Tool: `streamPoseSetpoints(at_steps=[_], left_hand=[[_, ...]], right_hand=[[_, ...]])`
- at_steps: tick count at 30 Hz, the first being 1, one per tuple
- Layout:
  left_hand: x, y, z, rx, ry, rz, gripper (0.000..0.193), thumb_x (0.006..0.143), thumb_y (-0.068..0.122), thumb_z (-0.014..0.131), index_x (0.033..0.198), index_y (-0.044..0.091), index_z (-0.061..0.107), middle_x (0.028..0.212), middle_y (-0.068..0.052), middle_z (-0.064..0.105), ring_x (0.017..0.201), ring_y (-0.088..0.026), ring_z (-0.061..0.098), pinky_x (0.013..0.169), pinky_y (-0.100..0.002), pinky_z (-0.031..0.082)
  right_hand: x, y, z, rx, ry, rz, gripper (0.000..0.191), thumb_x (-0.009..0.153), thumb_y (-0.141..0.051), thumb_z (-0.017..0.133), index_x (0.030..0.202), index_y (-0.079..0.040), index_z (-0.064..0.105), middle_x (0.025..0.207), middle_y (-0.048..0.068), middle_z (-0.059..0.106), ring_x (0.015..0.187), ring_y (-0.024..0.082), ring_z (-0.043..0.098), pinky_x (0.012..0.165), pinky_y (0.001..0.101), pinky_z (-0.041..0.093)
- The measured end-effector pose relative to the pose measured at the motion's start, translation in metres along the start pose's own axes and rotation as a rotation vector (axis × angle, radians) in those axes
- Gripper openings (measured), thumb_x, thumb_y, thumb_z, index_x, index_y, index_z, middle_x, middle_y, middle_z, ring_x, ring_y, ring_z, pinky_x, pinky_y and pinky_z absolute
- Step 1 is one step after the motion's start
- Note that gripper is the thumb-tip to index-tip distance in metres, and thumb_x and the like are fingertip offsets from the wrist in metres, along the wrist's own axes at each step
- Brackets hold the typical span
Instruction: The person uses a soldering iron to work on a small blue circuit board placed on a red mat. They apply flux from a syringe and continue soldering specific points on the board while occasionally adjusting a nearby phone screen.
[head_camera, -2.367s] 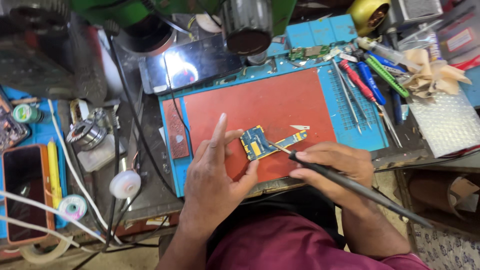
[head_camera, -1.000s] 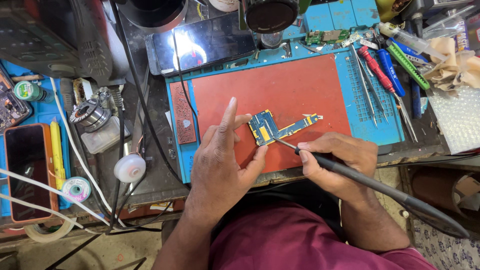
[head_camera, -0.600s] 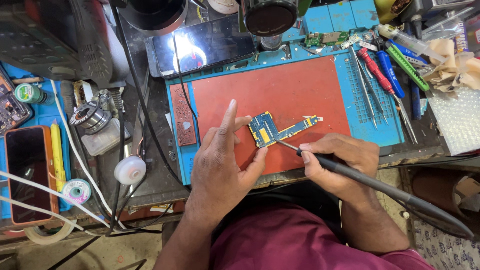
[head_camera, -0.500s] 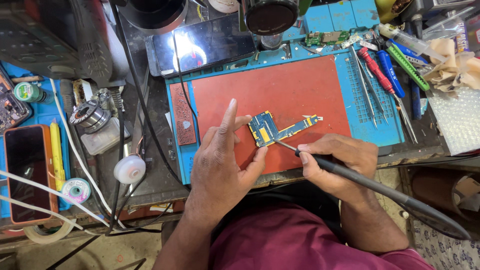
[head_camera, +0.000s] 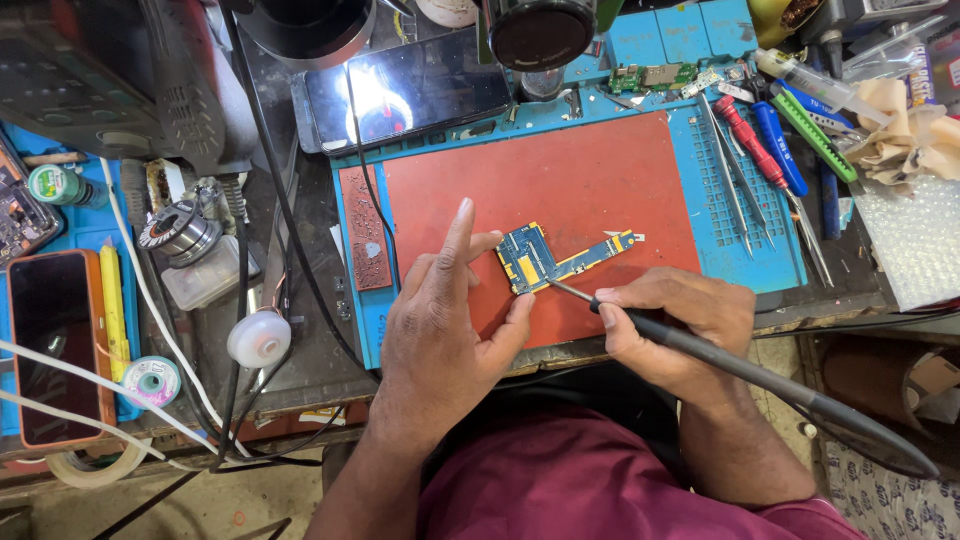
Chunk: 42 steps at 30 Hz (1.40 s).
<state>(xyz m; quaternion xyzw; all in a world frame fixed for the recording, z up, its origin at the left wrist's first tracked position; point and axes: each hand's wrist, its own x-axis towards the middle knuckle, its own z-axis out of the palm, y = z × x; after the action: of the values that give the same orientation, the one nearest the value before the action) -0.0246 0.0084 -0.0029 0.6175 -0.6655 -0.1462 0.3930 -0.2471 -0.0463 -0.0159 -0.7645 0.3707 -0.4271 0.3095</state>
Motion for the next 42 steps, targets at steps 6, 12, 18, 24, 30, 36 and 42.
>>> streamPoseSetpoints(at_steps=[6, 12, 18, 24, 30, 36, 42], left_hand=[[-0.0004, 0.0003, -0.0006, -0.002, 0.008, 0.003, 0.092, 0.085, 0.016, 0.084, 0.157, -0.001, 0.030, 0.129, -0.005, 0.069, 0.092, -0.019, 0.063, 0.085, -0.035, 0.055], [0.0002, 0.0002, 0.0002, -0.004, 0.014, 0.013, 0.092, 0.084, 0.015, 0.083, 0.157, -0.001, 0.029, 0.129, -0.005, 0.068, 0.092, -0.020, 0.063, 0.086, -0.035, 0.055], [-0.0004, -0.0004, -0.0007, -0.011, -0.005, -0.001, 0.092, 0.084, 0.016, 0.083, 0.157, -0.001, 0.029, 0.129, -0.005, 0.068, 0.092, -0.020, 0.063, 0.085, -0.035, 0.055], [-0.0006, -0.0005, -0.0007, -0.010, -0.011, 0.000, 0.093, 0.084, 0.016, 0.084, 0.157, -0.001, 0.029, 0.130, -0.005, 0.068, 0.092, -0.020, 0.063, 0.086, -0.036, 0.055], [-0.0004, -0.0003, -0.0008, -0.008, -0.016, -0.012, 0.092, 0.084, 0.016, 0.084, 0.157, -0.001, 0.030, 0.130, -0.005, 0.069, 0.091, -0.020, 0.063, 0.084, -0.035, 0.055], [-0.0002, 0.0000, -0.0002, -0.004, -0.004, -0.001, 0.092, 0.085, 0.016, 0.083, 0.157, -0.001, 0.029, 0.130, -0.005, 0.069, 0.092, -0.020, 0.063, 0.086, -0.036, 0.055], [-0.0003, -0.0003, -0.0012, -0.014, 0.002, 0.008, 0.092, 0.084, 0.016, 0.084, 0.157, -0.001, 0.029, 0.130, -0.006, 0.068, 0.092, -0.020, 0.063, 0.087, -0.035, 0.056]], right_hand=[[0.0007, -0.0005, 0.0007, -0.001, -0.003, -0.002, 0.010, 0.084, -0.004, 0.078, 0.093, -0.001, 0.074, 0.069, 0.006, 0.068, 0.056, 0.008, 0.061, 0.050, 0.0226, 0.041], [0.0026, -0.0020, 0.0003, -0.028, 0.001, -0.004, 0.011, 0.083, -0.003, 0.078, 0.093, -0.001, 0.074, 0.071, 0.006, 0.069, 0.056, 0.009, 0.062, 0.051, 0.0230, 0.042], [0.0039, -0.0031, 0.0008, -0.031, 0.002, 0.015, 0.012, 0.083, -0.003, 0.078, 0.094, 0.000, 0.074, 0.072, 0.008, 0.070, 0.057, 0.010, 0.063, 0.051, 0.0230, 0.043], [0.0034, -0.0036, 0.0006, -0.041, 0.003, 0.008, 0.011, 0.084, -0.002, 0.078, 0.094, -0.001, 0.074, 0.073, 0.007, 0.070, 0.059, 0.010, 0.064, 0.052, 0.0229, 0.044], [0.0037, -0.0045, 0.0016, -0.034, 0.002, 0.026, 0.011, 0.083, -0.002, 0.078, 0.094, -0.001, 0.074, 0.072, 0.007, 0.070, 0.058, 0.010, 0.064, 0.052, 0.0227, 0.044], [0.0043, -0.0054, 0.0020, -0.040, 0.000, 0.022, 0.011, 0.083, -0.003, 0.078, 0.094, -0.001, 0.074, 0.073, 0.007, 0.070, 0.060, 0.010, 0.065, 0.053, 0.0230, 0.045], [0.0049, -0.0051, 0.0009, -0.054, -0.009, 0.016, 0.011, 0.084, -0.003, 0.078, 0.094, -0.001, 0.075, 0.073, 0.007, 0.070, 0.058, 0.010, 0.065, 0.052, 0.0232, 0.044]])
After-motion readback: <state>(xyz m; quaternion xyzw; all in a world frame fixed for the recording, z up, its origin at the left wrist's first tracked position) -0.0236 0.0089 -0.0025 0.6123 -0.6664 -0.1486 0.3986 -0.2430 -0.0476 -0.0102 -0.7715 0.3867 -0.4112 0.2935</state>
